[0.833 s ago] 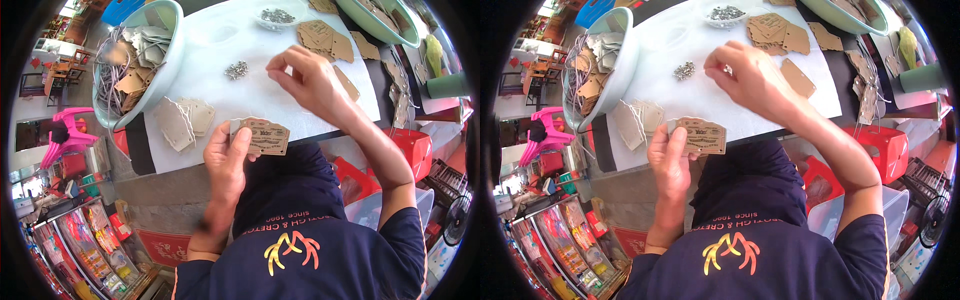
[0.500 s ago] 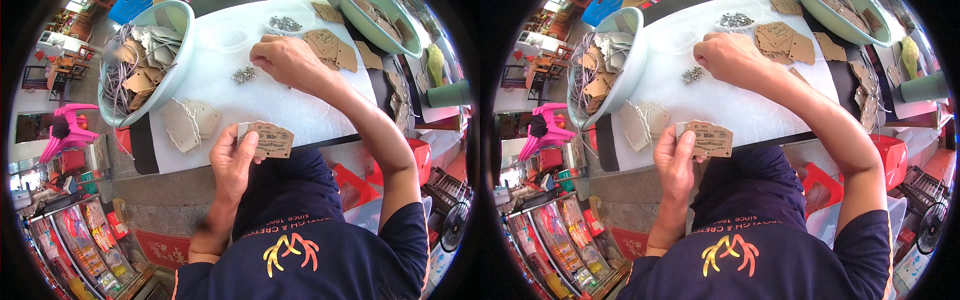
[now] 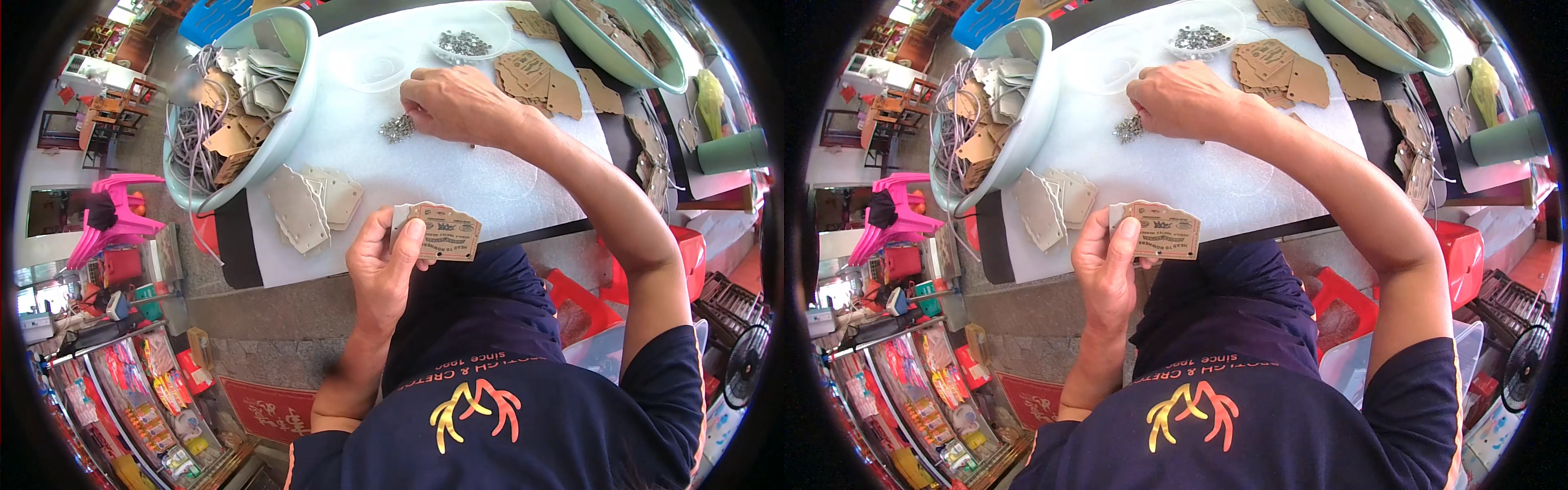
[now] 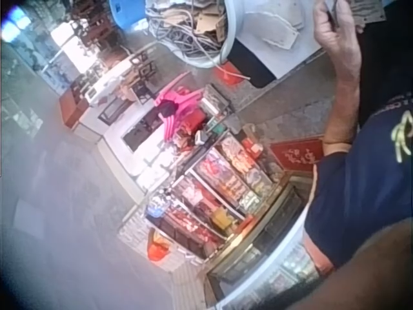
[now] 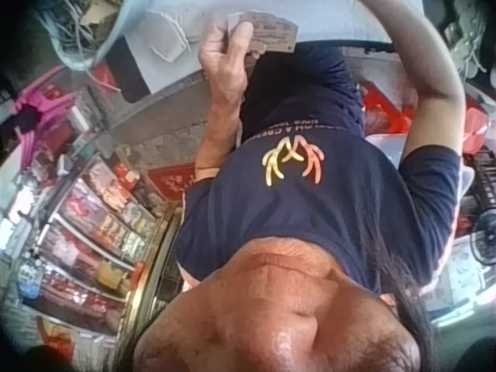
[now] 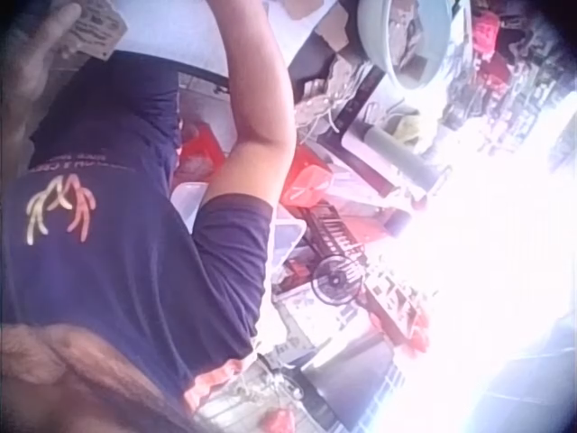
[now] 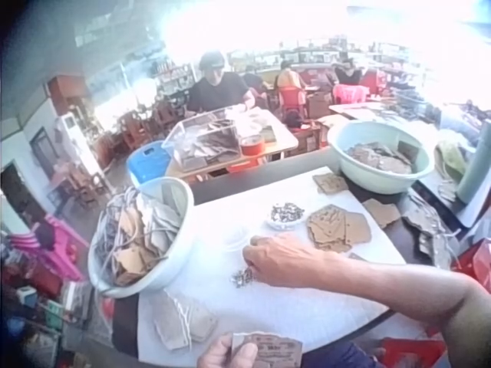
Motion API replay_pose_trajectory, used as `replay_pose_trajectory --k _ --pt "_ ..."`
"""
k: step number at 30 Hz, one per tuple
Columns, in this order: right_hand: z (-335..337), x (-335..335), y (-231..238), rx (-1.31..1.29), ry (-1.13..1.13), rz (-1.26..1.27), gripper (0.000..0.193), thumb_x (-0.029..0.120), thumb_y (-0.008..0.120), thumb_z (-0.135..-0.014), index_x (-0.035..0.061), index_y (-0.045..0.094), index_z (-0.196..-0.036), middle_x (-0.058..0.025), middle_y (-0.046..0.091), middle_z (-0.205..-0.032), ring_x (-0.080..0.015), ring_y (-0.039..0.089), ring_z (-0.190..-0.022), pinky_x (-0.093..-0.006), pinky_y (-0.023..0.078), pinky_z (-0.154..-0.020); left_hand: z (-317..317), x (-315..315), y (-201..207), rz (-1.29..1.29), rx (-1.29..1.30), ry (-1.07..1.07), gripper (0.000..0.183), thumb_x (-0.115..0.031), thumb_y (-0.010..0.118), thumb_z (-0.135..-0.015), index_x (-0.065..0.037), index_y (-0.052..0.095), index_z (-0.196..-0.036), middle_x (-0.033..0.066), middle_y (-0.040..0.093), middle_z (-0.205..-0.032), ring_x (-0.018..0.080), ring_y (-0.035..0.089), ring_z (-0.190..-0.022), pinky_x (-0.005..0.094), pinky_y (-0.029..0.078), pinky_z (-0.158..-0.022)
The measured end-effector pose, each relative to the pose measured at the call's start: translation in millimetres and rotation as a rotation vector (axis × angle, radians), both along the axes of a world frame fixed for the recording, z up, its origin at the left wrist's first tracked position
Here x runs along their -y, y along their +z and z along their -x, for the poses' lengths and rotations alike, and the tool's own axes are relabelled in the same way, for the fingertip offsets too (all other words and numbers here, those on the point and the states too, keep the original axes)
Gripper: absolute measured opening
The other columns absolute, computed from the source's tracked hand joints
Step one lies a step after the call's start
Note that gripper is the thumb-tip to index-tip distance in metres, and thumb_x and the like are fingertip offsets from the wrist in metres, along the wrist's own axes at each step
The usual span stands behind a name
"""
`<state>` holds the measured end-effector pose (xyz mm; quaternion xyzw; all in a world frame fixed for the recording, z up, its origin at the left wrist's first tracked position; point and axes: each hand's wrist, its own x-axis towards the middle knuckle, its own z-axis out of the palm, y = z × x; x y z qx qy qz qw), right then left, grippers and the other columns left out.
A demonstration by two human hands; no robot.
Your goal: Attaching small metal rivets or components to cardboard shoe pattern pieces.
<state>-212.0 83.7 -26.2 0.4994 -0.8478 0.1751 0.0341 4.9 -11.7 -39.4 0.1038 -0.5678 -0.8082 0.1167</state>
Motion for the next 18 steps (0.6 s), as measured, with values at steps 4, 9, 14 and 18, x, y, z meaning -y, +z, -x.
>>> replay_pose_trajectory --k 4,9,14,18 --pt "1.1 -7.9 6.0 -0.004 0.021 -0.045 0.013 0.014 0.054 -0.086 0.0029 0.061 -0.085 -0.0111 0.063 -0.084 -0.0294 0.063 -0.075 -0.0401 0.049 -0.069 -0.9 -0.3 0.1 -0.007 0.009 0.008 0.018 -0.013 0.060 -0.094 0.000 0.060 -0.106 0.0081 0.068 -0.093 0.0070 0.057 -0.068 0.0203 0.045 -0.057" --pt "3.9 -17.8 11.2 -0.036 -0.019 -0.061 0.013 0.015 0.058 -0.086 0.0037 0.064 -0.088 -0.0109 0.063 -0.084 -0.0297 0.063 -0.077 -0.0401 0.049 -0.071 -1.3 -0.1 -0.9 0.006 0.010 0.015 0.018 -0.012 0.059 -0.094 0.000 0.060 -0.106 0.0071 0.068 -0.092 0.0067 0.057 -0.068 0.0202 0.045 -0.057" --pt "0.7 -12.0 5.8 0.014 0.033 0.099 0.013 0.017 0.061 -0.087 0.0054 0.067 -0.090 -0.0104 0.063 -0.086 -0.0285 0.064 -0.080 -0.0395 0.049 -0.071 0.7 -2.1 0.7 -0.003 0.009 0.011 0.017 -0.012 0.059 -0.094 0.000 0.060 -0.106 0.0071 0.068 -0.092 0.0066 0.057 -0.068 0.0201 0.045 -0.057" --pt "-1.4 -5.2 5.6 0.044 0.025 0.043 0.013 0.017 0.061 -0.087 0.0054 0.067 -0.089 -0.0098 0.063 -0.087 -0.0284 0.064 -0.079 -0.0396 0.049 -0.070 0.2 -1.5 -0.1 -0.002 0.004 0.012 0.017 -0.012 0.059 -0.094 0.000 0.060 -0.106 0.0076 0.068 -0.092 0.0066 0.057 -0.068 0.0202 0.045 -0.057"
